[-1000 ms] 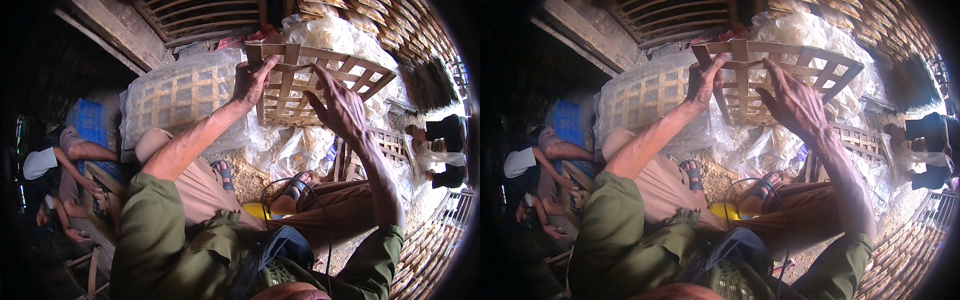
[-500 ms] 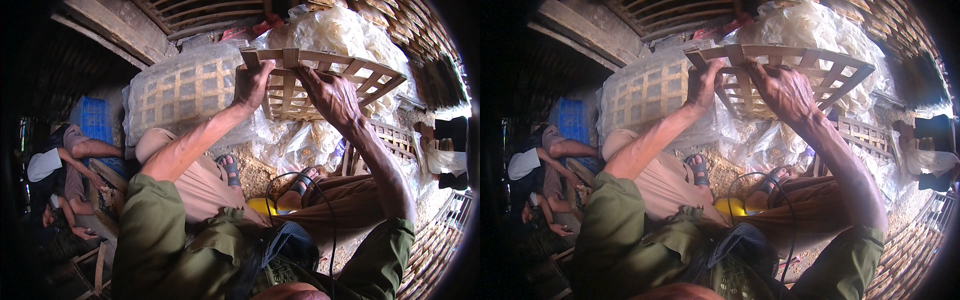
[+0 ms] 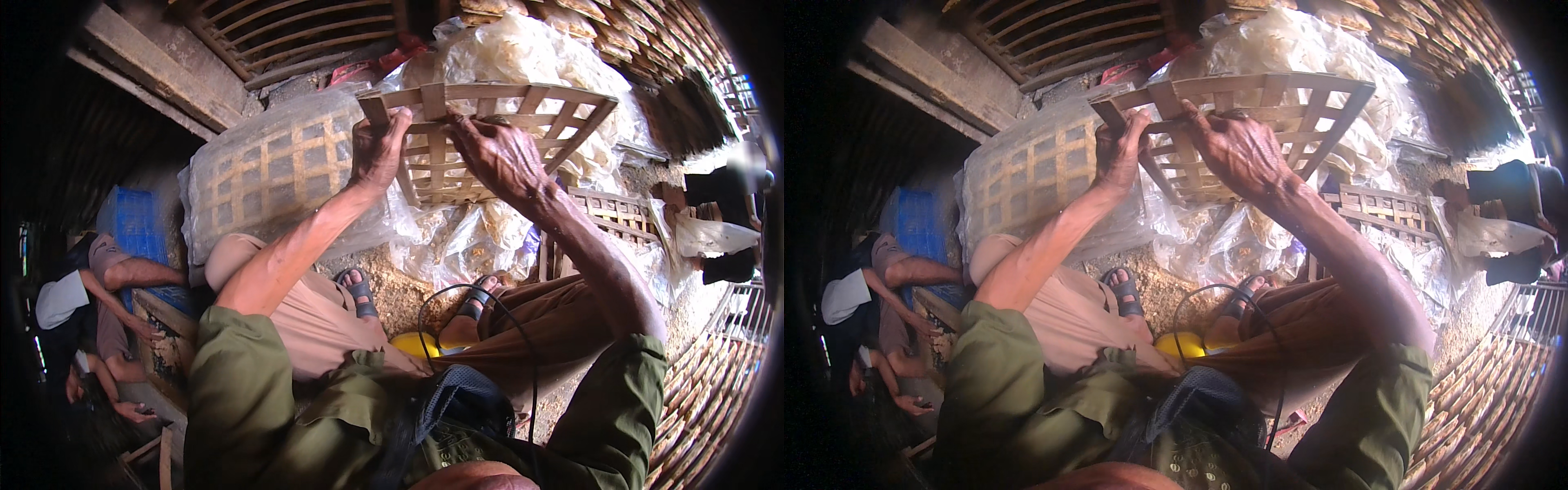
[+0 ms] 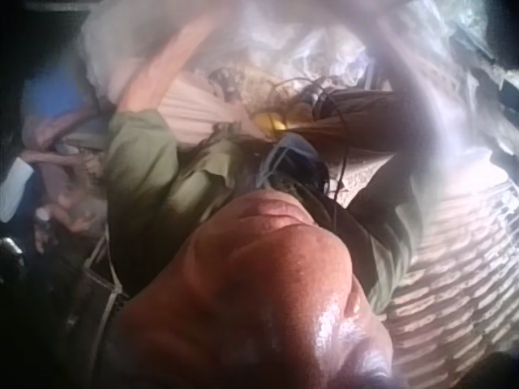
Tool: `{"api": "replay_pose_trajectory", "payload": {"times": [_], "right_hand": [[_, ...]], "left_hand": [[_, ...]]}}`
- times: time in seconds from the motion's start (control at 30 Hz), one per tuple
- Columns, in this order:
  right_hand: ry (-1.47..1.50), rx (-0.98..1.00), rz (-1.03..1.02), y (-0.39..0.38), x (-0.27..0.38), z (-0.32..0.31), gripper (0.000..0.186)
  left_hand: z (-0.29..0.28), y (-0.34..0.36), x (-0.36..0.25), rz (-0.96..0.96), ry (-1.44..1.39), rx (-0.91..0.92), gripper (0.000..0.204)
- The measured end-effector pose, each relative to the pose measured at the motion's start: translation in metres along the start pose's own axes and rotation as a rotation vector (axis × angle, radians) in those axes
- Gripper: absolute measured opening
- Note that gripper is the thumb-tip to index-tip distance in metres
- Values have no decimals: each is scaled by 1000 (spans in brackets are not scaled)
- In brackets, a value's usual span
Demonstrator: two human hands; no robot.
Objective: The person scoops granular material from a plastic bag and spreads it into a square wooden lattice tray. The person repeats this process with multiple trays, placing filled trays aside.
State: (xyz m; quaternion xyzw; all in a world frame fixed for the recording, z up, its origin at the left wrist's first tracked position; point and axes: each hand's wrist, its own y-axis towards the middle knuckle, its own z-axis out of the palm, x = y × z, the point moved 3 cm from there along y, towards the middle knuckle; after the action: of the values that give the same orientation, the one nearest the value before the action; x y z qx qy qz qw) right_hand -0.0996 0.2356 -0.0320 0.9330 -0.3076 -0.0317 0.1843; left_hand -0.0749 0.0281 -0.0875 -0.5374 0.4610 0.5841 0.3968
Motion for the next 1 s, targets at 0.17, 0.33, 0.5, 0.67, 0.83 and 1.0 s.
{"api": "replay_pose_trajectory", "payload": {"times": [0.17,0.33,0.5,0.67,0.83,1.0], "right_hand": [[11,-122,-139,-12,-1,-12,60],[137,-563,-8,-48,-62,-88,17],[300,-539,636,-104,-170,-77,51],[386,72,614,-120,-209,-1,48],[907,-477,647,-93,-166,-60,37],[774,-916,826,-106,-182,-129,35]], "left_hand": [[-5,0,1,-34,-75,-8,27],[9,-1,-4,-66,-68,11,46],[5,22,34,31,55,26,68],[-5,31,18,-5,-141,45,65],[-18,38,-44,145,-304,237,48],[5,21,-41,208,-233,446,20]]}}
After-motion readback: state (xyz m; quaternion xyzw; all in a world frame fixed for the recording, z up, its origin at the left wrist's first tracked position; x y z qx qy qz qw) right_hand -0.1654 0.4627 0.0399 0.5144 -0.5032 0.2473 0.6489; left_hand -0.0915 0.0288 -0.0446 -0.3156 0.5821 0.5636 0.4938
